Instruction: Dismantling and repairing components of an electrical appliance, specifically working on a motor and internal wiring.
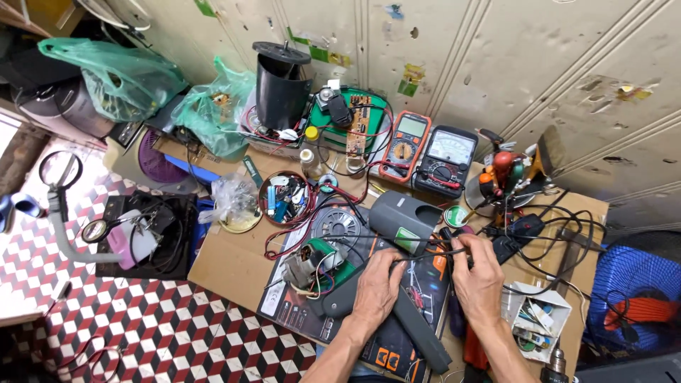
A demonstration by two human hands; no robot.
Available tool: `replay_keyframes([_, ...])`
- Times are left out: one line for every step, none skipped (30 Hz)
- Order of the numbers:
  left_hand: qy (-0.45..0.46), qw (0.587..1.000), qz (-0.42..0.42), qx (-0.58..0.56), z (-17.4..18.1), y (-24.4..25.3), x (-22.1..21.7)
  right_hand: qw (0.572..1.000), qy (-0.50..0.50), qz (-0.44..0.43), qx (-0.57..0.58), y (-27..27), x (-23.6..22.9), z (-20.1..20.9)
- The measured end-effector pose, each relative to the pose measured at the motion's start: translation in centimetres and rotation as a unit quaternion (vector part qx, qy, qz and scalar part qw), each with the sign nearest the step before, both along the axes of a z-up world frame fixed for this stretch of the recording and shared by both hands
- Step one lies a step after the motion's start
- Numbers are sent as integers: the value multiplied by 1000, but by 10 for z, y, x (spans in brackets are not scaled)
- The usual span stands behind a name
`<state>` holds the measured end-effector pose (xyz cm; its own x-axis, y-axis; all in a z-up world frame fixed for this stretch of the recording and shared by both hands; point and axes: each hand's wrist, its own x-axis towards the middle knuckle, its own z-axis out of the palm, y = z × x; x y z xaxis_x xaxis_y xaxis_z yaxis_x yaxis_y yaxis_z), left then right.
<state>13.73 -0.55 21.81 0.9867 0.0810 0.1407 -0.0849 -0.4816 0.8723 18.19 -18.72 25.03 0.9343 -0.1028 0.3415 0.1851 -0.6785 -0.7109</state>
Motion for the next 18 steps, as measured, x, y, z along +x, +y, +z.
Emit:
replay_keyframes([2, 1000, 3, 1, 0, 2, 0, 1000, 2, 3, 1, 2, 2, 2])
replay_keyframes([19, 1000, 6, -3, -1, 5, 0, 993, 115, -25, 33, 4, 5, 4])
replay_keyframes([38, 999, 3, -10, -2, 3, -1, 970, 227, -59, 61, 2, 4, 5])
replay_keyframes([41, 999, 1, -11, -4, 7, 2, 969, 231, -62, 60, -12, 11, -22])
replay_keyframes([18, 1000, -16, -6, -7, 9, 3, 958, 266, -9, 103, -29, 13, -49])
replay_keyframes([-5, 999, -33, 0, -9, 9, 4, 941, 300, 43, 148, -47, 14, -76])
replay_keyframes([-2, 999, -38, -4, 0, 12, 3, 941, 303, 37, 146, -47, 5, -62])
replay_keyframes([44, 997, -36, -56, 10, 16, 2, 936, 331, 22, 116, -47, -3, -46])
replay_keyframes([88, 990, -27, -105, 21, 25, 3, 930, 358, 14, 87, -41, -7, -31])
replay_keyframes([90, 990, -26, -106, 27, 31, -8, 929, 360, 14, 86, -39, -20, -30])
replay_keyframes([131, 983, 22, -123, 33, 38, -20, 929, 363, 22, 65, -37, -31, -30])
replay_keyframes([171, 973, 69, -140, 39, 44, -31, 929, 366, 30, 43, -36, -42, -30])
replay_keyframes([172, 972, 72, -140, 31, 49, -51, 929, 367, 33, 43, -30, -52, -31])
replay_keyframes([232, 964, 86, -100, 22, 53, -71, 903, 426, 44, 35, -25, -61, -32])
replay_keyframes([291, 950, 100, -59, 13, 56, -92, 873, 483, 53, 27, -20, -71, -33])
replay_keyframes([294, 949, 102, -60, -22, 59, -113, 872, 486, 55, 25, -17, -81, -47])
replay_keyframes([308, 949, 69, -10, -57, 61, -134, 881, 455, 113, -65, -15, -91, -61])
replay_keyframes([321, 945, 34, 40, -92, 64, -156, 878, 419, 172, -155, -12, -101, -75])
